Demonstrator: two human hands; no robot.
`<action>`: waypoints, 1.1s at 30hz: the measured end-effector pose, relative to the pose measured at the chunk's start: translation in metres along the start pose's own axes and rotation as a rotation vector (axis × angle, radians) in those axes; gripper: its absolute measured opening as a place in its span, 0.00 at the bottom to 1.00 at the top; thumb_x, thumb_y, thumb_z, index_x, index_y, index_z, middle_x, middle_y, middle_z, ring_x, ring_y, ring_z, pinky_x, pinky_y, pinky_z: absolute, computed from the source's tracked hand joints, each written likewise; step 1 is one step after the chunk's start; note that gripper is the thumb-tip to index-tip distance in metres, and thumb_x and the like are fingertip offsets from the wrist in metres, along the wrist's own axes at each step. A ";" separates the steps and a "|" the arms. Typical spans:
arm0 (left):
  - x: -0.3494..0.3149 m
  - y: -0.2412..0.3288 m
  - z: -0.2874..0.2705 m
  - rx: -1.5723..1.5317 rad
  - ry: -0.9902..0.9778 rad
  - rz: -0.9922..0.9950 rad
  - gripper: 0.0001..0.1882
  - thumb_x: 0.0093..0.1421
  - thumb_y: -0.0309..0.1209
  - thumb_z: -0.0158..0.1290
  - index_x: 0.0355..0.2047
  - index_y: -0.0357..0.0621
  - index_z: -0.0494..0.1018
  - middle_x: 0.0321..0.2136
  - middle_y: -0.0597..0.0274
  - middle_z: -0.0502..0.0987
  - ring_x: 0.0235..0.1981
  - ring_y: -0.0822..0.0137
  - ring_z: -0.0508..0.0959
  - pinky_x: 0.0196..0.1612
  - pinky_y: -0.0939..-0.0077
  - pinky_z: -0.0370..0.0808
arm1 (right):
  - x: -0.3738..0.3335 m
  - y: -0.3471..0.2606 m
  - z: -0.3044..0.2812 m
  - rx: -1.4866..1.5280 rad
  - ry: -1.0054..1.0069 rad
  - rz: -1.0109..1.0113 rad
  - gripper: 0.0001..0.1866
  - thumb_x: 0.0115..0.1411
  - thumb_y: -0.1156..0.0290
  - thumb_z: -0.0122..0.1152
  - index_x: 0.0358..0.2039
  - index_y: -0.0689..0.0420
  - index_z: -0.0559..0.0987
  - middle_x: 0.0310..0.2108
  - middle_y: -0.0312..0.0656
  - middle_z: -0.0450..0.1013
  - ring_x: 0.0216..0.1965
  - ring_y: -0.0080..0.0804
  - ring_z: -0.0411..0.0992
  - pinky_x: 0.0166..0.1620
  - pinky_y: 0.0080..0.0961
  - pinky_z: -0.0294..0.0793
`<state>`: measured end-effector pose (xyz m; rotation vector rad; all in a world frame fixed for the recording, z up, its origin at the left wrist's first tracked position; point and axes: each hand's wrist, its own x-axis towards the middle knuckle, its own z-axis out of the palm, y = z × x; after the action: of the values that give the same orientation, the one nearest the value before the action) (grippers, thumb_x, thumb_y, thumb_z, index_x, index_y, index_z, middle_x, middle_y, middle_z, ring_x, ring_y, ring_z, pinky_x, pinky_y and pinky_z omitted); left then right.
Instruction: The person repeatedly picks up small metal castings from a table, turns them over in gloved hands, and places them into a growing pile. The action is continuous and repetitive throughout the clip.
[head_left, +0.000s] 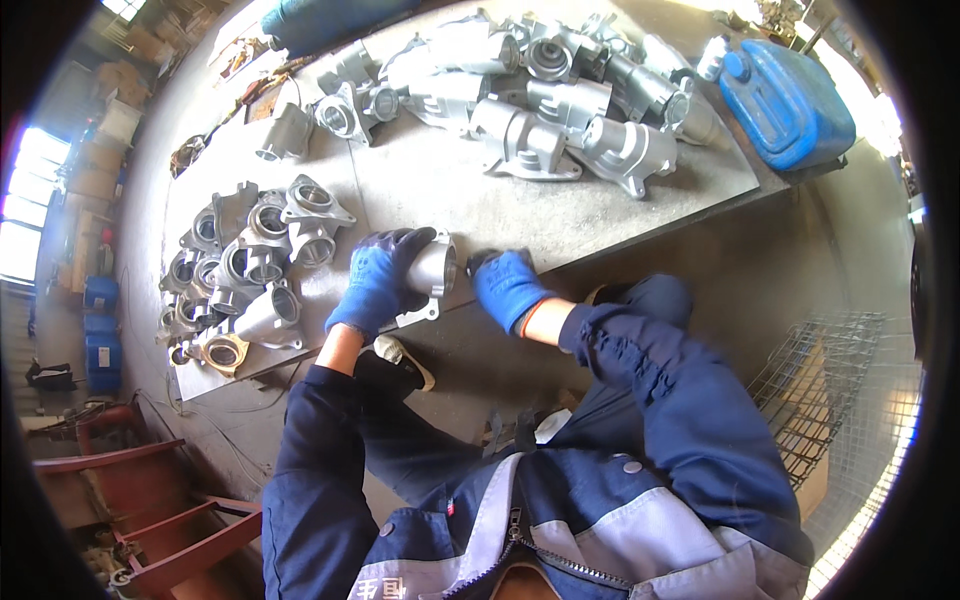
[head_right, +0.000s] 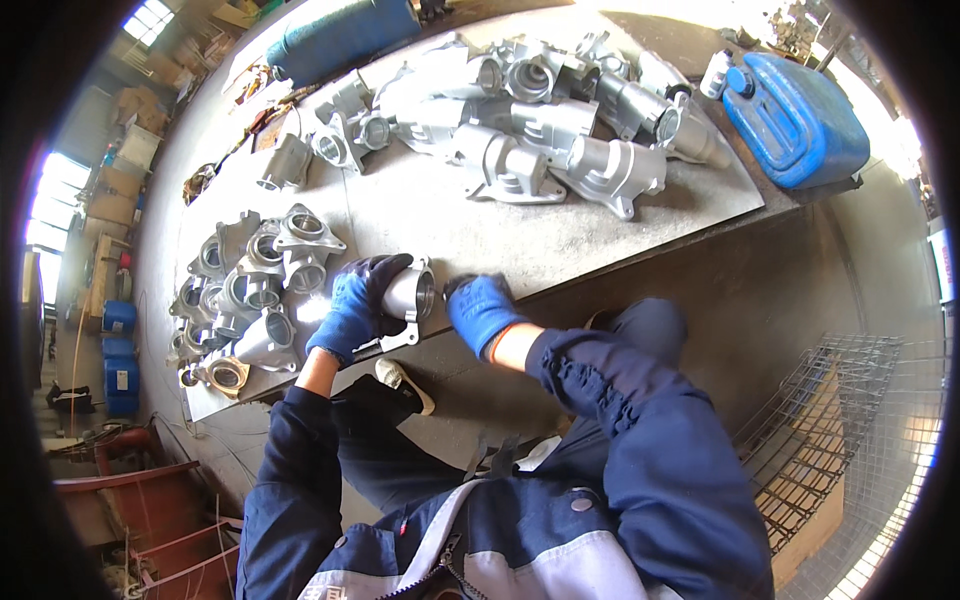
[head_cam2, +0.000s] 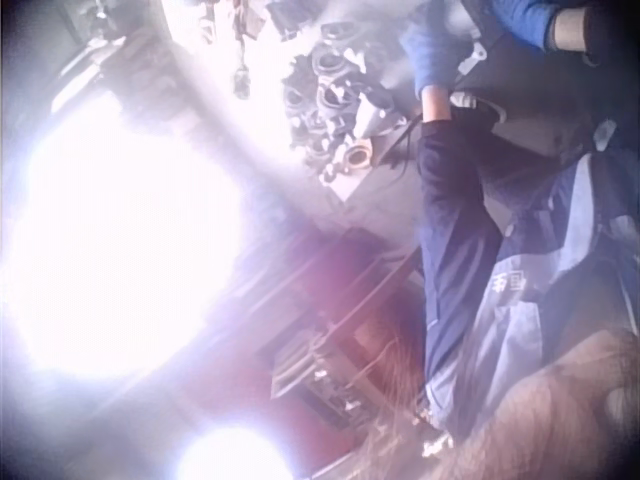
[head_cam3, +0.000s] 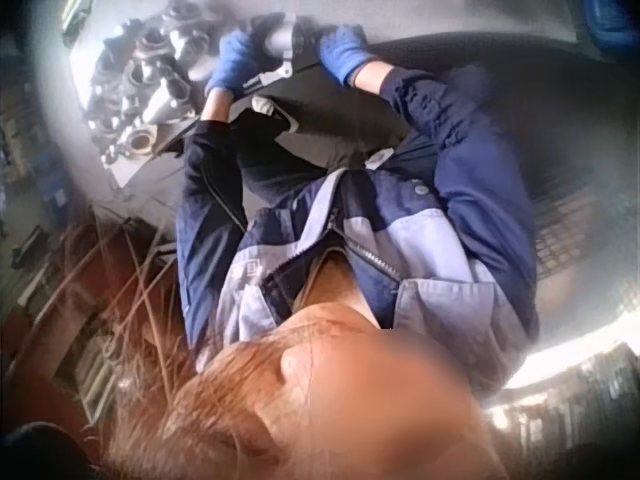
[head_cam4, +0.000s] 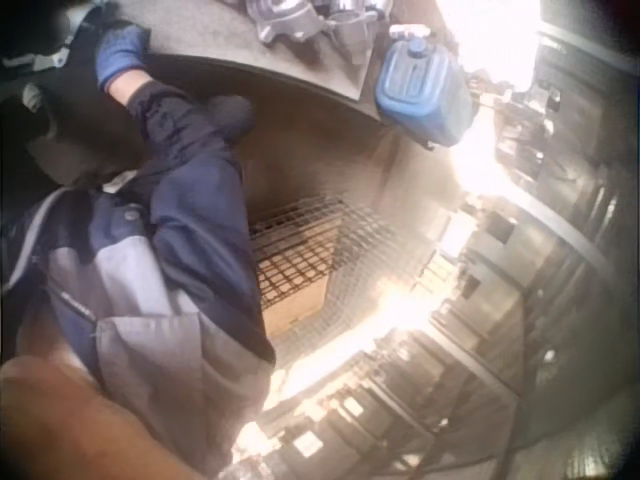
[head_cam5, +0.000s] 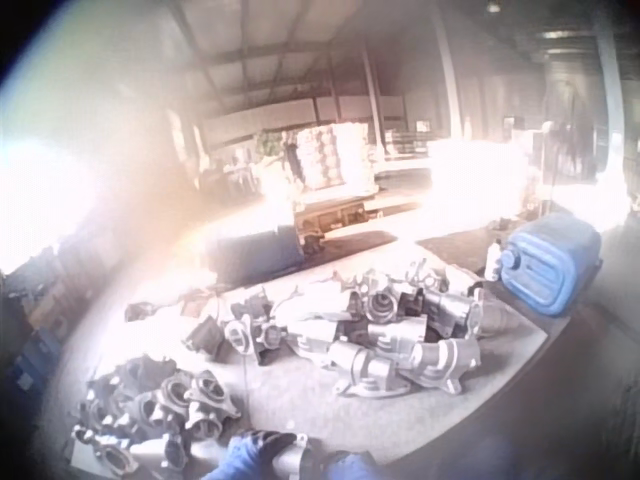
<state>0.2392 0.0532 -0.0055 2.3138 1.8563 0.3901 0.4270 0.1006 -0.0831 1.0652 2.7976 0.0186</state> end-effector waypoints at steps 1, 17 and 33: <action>-0.001 -0.002 0.000 0.001 -0.004 -0.011 0.39 0.28 0.33 0.69 0.48 0.53 0.73 0.40 0.57 0.78 0.42 0.52 0.78 0.48 0.60 0.73 | -0.007 -0.005 -0.002 -0.007 0.000 -0.043 0.09 0.58 0.70 0.51 0.32 0.49 0.81 0.30 0.42 0.80 0.32 0.34 0.79 0.32 0.35 0.72; 0.003 -0.012 0.012 0.031 0.037 -0.037 0.42 0.30 0.36 0.70 0.51 0.50 0.71 0.42 0.55 0.78 0.43 0.51 0.78 0.45 0.60 0.75 | 0.029 0.039 -0.069 0.023 0.134 -0.087 0.12 0.62 0.68 0.47 0.36 0.54 0.81 0.32 0.46 0.80 0.34 0.43 0.80 0.39 0.39 0.74; 0.008 -0.015 0.006 0.024 -0.095 -0.142 0.41 0.34 0.38 0.68 0.53 0.52 0.70 0.43 0.55 0.76 0.45 0.52 0.76 0.48 0.63 0.73 | -0.012 0.015 -0.064 0.437 -0.030 -0.016 0.13 0.60 0.66 0.48 0.37 0.54 0.80 0.32 0.51 0.78 0.36 0.50 0.78 0.41 0.43 0.77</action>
<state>0.2287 0.0644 -0.0144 2.1574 1.9734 0.2370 0.4367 0.1062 -0.0177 1.1089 2.8511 -0.6300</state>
